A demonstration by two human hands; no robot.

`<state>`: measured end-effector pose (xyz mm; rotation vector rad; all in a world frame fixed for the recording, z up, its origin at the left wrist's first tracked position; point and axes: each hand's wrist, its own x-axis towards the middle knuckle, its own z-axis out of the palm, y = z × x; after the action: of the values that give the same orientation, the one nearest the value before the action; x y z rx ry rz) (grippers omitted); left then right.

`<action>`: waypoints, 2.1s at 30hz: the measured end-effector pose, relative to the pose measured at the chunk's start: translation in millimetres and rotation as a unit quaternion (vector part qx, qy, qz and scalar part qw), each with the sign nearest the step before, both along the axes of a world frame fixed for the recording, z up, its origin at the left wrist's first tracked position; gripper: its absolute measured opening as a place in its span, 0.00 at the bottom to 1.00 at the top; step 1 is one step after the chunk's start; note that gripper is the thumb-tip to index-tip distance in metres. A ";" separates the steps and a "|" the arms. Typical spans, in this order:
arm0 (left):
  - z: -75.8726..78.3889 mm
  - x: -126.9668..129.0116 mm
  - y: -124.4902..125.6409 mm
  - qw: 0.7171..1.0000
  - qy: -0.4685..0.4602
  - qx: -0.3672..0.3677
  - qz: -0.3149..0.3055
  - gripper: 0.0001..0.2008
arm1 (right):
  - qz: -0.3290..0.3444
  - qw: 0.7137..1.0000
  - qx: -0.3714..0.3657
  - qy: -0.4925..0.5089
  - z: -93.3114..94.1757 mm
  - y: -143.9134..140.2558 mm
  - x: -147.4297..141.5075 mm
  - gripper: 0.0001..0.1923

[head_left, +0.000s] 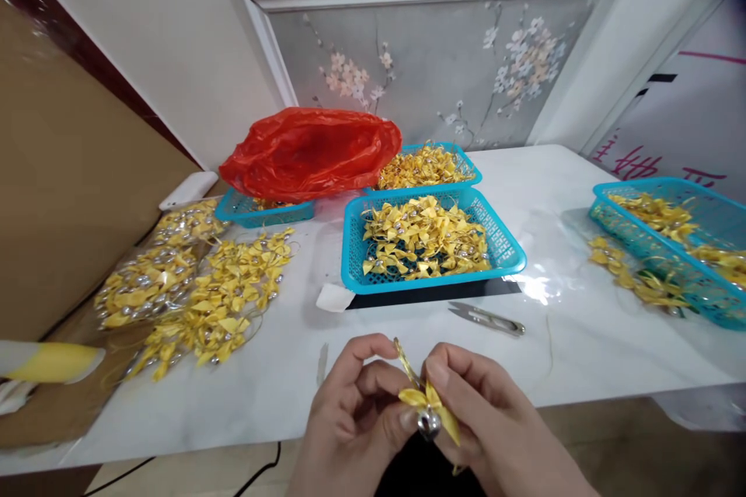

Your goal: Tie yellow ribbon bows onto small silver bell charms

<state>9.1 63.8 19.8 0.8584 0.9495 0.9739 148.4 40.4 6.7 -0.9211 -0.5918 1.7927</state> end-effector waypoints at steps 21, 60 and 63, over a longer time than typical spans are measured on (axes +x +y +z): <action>-0.3 -1.0 8.9 0.992 0.099 -0.017 0.079 0.08 | -0.055 0.983 0.064 -0.161 -9.3 -2.9 8.5 0.27; 10.0 -1.4 -7.3 0.997 0.043 -0.052 0.049 0.15 | -0.099 0.925 0.178 -0.320 -5.8 -11.4 8.9 0.19; 5.8 3.8 -6.4 0.995 -0.023 -0.088 0.050 0.14 | -0.097 0.952 0.164 -0.240 -14.5 -10.0 5.7 0.20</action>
<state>12.9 57.4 25.6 0.6434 1.0307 0.9758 154.1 30.3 -7.8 -1.1423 -1.0342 1.2443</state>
